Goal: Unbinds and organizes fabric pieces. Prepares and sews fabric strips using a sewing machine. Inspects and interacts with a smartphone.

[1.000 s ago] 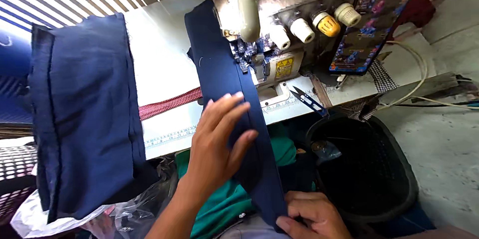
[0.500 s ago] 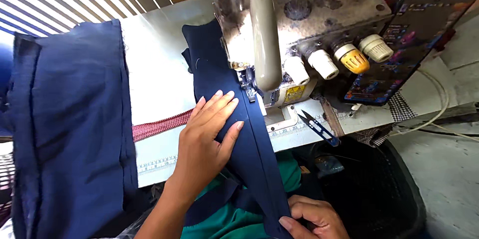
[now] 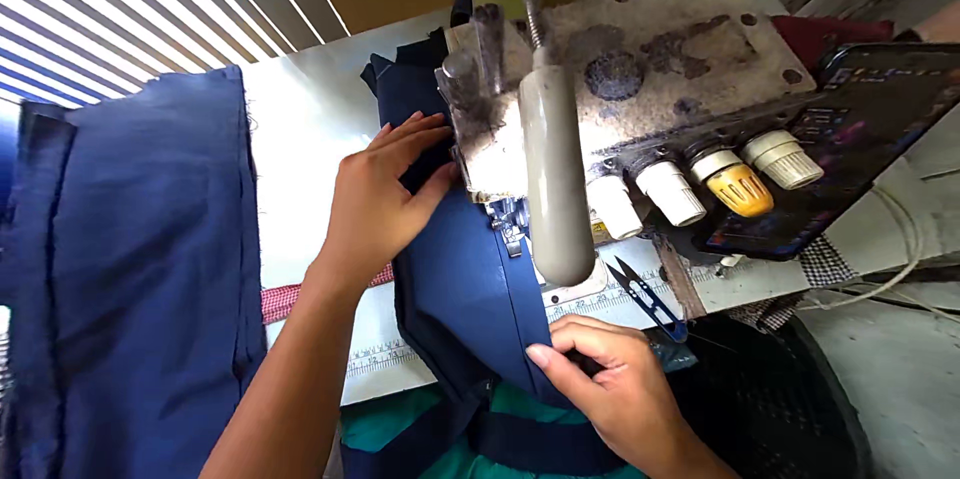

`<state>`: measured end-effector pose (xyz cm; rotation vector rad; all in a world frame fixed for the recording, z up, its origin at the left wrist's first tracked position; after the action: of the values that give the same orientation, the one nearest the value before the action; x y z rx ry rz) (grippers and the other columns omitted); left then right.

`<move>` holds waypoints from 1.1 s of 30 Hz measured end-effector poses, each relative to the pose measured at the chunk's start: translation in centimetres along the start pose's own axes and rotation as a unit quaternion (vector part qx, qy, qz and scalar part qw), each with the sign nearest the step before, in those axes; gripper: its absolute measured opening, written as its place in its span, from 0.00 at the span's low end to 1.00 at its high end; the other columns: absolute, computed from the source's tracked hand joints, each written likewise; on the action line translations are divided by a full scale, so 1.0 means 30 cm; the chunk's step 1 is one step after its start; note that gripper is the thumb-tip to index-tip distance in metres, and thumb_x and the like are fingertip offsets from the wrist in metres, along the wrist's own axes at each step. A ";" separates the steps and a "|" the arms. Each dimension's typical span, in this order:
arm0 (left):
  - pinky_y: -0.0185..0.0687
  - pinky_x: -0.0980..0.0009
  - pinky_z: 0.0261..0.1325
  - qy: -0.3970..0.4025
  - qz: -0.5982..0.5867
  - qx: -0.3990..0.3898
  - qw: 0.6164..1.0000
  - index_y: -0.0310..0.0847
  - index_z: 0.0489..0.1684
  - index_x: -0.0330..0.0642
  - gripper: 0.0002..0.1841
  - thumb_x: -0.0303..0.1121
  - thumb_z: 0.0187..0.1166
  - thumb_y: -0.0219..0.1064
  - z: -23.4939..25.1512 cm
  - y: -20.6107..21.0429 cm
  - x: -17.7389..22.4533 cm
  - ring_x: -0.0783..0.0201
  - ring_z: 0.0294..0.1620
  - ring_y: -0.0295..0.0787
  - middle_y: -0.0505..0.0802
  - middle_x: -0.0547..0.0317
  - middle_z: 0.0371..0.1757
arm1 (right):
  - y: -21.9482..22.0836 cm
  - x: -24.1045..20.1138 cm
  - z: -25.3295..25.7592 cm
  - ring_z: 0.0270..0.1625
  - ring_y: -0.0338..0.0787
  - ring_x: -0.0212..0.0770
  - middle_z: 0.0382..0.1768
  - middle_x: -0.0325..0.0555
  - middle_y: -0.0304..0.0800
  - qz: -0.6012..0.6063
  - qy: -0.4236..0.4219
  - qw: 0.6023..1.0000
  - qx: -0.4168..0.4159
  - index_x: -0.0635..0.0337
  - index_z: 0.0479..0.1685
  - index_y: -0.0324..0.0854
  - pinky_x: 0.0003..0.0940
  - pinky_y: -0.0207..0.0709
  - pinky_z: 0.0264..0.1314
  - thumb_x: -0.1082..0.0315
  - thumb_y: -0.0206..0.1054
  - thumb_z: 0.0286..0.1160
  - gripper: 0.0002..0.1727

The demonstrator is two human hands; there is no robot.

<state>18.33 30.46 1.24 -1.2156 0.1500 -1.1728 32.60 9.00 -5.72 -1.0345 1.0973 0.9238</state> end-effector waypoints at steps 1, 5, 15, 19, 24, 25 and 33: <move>0.70 0.58 0.84 -0.006 0.001 0.009 1.000 0.89 0.61 0.37 0.19 0.39 0.81 0.65 0.027 0.005 -0.025 0.58 0.76 0.85 0.93 0.51 0.67 | 0.004 -0.009 0.023 0.29 0.84 0.20 0.31 0.35 0.91 -0.005 -0.002 1.000 0.005 0.58 0.25 0.89 0.13 0.77 0.28 0.64 0.71 0.76 0.12; 0.71 0.58 0.83 0.000 0.005 0.005 1.000 0.90 0.62 0.39 0.18 0.39 0.82 0.65 0.101 0.012 -0.081 0.57 0.76 0.85 0.93 0.50 0.67 | 0.019 -0.028 0.083 0.24 0.78 0.17 0.28 0.33 0.88 -0.027 -0.008 0.999 0.042 0.58 0.26 0.88 0.11 0.71 0.24 0.65 0.71 0.76 0.11; 0.90 0.75 0.34 -0.161 -0.149 0.025 0.975 0.92 0.45 0.41 0.17 0.42 0.89 0.59 -0.426 0.060 0.309 0.76 0.31 0.90 0.95 0.66 0.34 | 0.008 -0.004 -0.262 0.35 0.93 0.29 0.35 0.41 0.96 -0.275 -0.063 0.959 0.013 0.62 0.58 0.88 0.27 0.88 0.36 0.58 0.61 0.87 0.18; 0.98 0.72 0.46 -0.236 -0.316 -0.032 0.918 0.92 0.52 0.37 0.16 0.42 0.82 0.69 -0.638 0.241 0.374 0.72 0.40 0.97 0.98 0.64 0.42 | 0.028 -0.009 -0.499 0.33 0.95 0.45 0.34 0.49 0.94 -0.309 -0.021 0.933 -0.186 0.62 0.39 0.88 0.41 0.89 0.32 0.74 0.61 0.80 0.09; 0.91 0.76 0.34 -0.258 -0.381 -0.002 0.888 0.95 0.36 0.41 0.09 0.33 0.81 0.70 -0.671 0.226 0.357 0.73 0.28 0.92 0.97 0.64 0.31 | -0.084 0.083 -0.457 0.49 0.96 0.38 0.46 0.39 0.97 -0.270 -0.026 0.939 -0.213 0.51 0.51 0.93 0.42 0.91 0.51 0.53 0.65 0.85 0.15; 0.92 0.73 0.37 -0.263 -0.426 0.002 0.866 0.95 0.37 0.41 0.09 0.34 0.82 0.69 -0.665 0.213 0.343 0.70 0.31 0.93 0.97 0.61 0.32 | -0.154 0.089 -0.393 0.51 0.95 0.34 0.48 0.37 0.96 -0.271 -0.034 0.955 -0.113 0.51 0.53 0.93 0.37 0.91 0.55 0.52 0.65 0.85 0.16; 0.82 0.81 0.28 -0.314 -0.809 -0.068 0.492 0.92 0.44 0.47 0.10 0.40 0.83 0.67 -0.670 0.156 0.335 0.78 0.21 0.83 0.89 0.70 0.25 | -0.601 0.166 -0.069 0.59 0.90 0.38 0.61 0.52 0.86 -0.013 0.004 0.941 0.338 0.70 0.71 0.75 0.36 0.86 0.63 0.66 0.60 0.86 0.21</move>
<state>12.79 9.40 -6.01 -1.7797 -1.9439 -2.0887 50.23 2.63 -7.48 -0.4796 1.2768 0.4542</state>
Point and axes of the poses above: each hand's wrist, its own z-axis towards the middle knuckle, its own y-axis out of the palm, x = y × z, the point moved 5 cm from there along z, towards the middle knuckle
